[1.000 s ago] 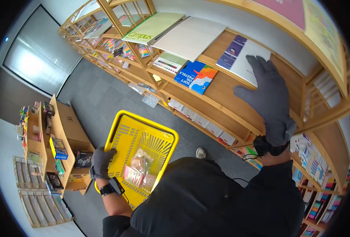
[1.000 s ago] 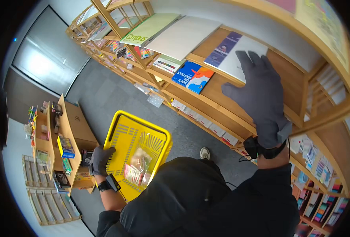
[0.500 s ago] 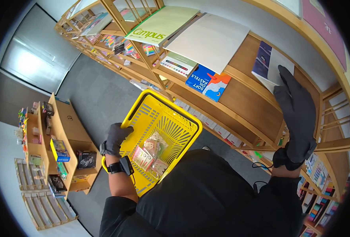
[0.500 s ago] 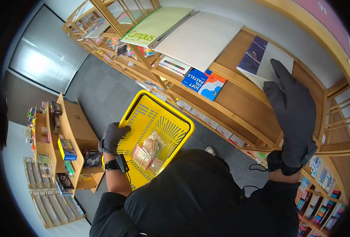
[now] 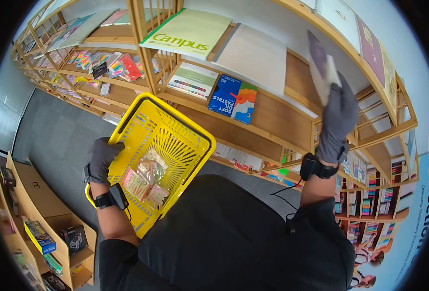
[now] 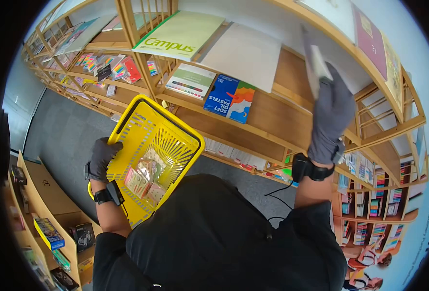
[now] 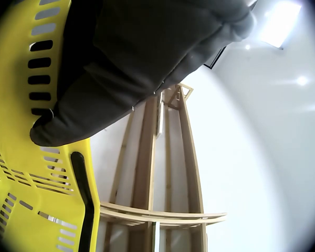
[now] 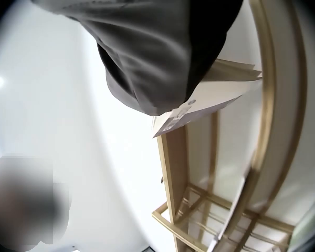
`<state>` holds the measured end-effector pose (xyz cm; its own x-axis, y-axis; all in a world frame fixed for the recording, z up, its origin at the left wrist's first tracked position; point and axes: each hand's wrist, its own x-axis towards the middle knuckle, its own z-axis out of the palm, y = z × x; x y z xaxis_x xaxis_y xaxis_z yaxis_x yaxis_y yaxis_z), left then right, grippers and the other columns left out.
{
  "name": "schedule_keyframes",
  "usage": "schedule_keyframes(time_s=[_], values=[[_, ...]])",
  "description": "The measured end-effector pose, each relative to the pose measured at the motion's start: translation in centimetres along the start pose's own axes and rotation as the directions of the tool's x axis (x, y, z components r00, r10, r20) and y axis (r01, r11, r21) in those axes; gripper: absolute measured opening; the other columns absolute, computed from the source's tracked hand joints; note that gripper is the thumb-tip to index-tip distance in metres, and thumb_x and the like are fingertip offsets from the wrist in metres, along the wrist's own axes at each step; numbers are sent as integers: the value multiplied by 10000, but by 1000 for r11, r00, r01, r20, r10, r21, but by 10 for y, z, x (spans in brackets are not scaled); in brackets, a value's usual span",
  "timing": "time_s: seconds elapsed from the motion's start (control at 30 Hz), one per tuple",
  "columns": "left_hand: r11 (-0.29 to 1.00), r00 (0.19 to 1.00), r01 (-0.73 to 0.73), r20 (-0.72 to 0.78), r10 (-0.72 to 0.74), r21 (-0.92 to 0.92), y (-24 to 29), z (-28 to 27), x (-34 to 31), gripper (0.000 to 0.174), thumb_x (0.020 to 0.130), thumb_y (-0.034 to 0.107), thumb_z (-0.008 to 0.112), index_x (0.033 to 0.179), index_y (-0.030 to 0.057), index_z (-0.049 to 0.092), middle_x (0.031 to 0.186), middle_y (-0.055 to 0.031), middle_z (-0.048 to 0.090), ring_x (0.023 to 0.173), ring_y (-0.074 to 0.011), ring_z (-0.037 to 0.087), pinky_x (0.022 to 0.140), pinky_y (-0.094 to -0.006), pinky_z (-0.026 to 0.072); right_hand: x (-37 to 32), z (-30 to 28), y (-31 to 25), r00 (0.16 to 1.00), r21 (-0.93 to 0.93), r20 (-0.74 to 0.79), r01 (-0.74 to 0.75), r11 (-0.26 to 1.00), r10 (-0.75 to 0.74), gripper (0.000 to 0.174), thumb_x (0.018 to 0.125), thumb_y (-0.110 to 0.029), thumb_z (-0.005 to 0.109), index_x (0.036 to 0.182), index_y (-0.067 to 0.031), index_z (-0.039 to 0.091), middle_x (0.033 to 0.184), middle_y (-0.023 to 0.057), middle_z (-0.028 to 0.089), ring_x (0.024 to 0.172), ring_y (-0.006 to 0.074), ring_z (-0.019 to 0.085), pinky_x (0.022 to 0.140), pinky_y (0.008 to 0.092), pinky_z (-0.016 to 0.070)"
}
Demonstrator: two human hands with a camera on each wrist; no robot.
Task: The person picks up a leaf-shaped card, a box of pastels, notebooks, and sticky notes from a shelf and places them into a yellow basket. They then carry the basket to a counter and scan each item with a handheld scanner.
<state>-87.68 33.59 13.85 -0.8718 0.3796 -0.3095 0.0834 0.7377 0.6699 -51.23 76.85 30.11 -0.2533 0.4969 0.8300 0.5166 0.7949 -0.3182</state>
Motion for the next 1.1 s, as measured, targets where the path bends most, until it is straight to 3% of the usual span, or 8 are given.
schedule_keyframes(time_s=[0.03,0.1,0.2,0.5,0.63,0.77,1.0,1.1], values=[[1000,1000,-12,-7,12,-12,-6,-7,4,424,859,273,790,1090,-81,786,818,-148,779,681,-222,741,640,-383,558,-4,9,-19,1000,-5,1,-2,1000,2,309,1021,-158,644,1289,-93,783,964,152,791,823,306,723,808,351,552],[1000,1000,-12,7,12,-21,-19,-20,16,426,856,273,791,1095,-80,786,823,-146,780,682,-221,741,641,-383,557,-11,30,-53,911,143,407,11,990,-69,325,1008,-171,674,1308,-91,769,1119,187,796,994,335,761,895,365,567],[999,999,-7,38,8,-38,-38,-36,31,431,851,273,792,1104,-76,786,831,-141,782,685,-220,740,642,-381,556,-25,64,-77,820,218,516,153,964,-247,372,976,-173,711,1338,-96,753,1270,191,771,1156,354,748,984,385,565],[999,999,31,-16,-31,-37,-89,-58,41,418,844,263,795,1064,-92,778,785,-126,754,642,-197,708,615,-360,545,-15,100,-63,831,71,477,290,954,-288,436,979,-204,746,1402,-99,726,1277,164,781,1142,322,760,999,369,559],[999,997,44,-62,-45,-16,-90,-54,43,424,847,272,794,1065,-91,780,780,-127,754,645,-205,717,614,-363,548,12,90,-57,771,144,637,-94,985,-19,435,1000,-206,738,1417,-84,717,1174,154,805,1052,241,766,952,346,564],[998,992,61,-111,-59,7,-86,-51,39,437,852,301,788,1089,-66,790,822,-149,775,685,-235,745,651,-377,564,36,90,-81,950,95,312,-24,995,-7,416,1012,-203,729,1406,-70,722,1083,138,810,974,174,741,907,329,565],[997,989,69,-126,-72,-32,-64,-49,24,421,858,272,794,1083,-84,786,814,-142,775,664,-216,734,628,-362,558,8,171,-156,778,378,402,339,862,-482,448,939,-241,764,1356,-77,741,1258,199,768,1146,371,744,971,391,576],[992,981,119,-150,-122,-34,-60,-49,16,415,864,266,792,1087,-84,788,818,-140,775,678,-213,739,637,-365,559,2,195,-179,770,288,404,405,868,-493,487,912,-282,784,1363,-105,739,1278,196,758,1166,358,733,995,400,573]])
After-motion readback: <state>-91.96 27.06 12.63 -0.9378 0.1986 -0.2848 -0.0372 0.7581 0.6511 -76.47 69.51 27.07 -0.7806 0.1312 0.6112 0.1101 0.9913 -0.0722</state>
